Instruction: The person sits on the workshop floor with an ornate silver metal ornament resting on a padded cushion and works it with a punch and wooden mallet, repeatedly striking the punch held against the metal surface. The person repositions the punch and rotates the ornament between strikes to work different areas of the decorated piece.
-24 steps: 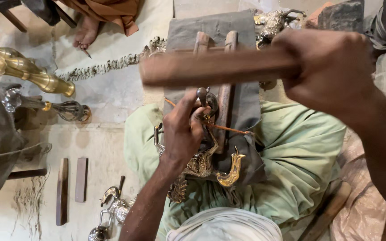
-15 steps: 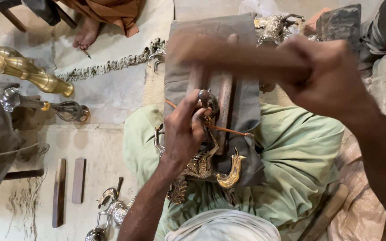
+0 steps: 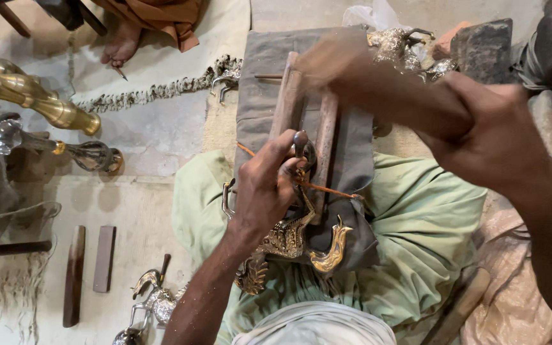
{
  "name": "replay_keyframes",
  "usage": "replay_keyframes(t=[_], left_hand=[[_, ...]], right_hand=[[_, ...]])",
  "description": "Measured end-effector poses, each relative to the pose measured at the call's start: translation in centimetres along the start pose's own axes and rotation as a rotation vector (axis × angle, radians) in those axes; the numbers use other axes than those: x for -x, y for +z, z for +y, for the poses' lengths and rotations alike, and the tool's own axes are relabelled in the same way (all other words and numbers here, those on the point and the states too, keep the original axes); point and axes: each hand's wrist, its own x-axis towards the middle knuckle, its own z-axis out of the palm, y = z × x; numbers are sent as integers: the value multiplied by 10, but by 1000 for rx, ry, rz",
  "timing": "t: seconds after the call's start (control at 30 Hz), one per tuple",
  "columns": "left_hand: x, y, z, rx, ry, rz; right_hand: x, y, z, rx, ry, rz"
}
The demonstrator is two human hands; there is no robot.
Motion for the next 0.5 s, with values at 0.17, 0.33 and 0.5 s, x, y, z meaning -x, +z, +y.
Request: replay_keyframes(t=[0.17,0.33,0.5], left_hand=[[-7,-19,-3,28,11,-38],[-17,-36,-10,48,31,-76],[-24,-55,-23,-7,45,-142]], right_hand=[[1,-16,-21,312,87,-47],[-8,-26,-44,295,2,-7],[-10,-19,-52,291,99,-24]])
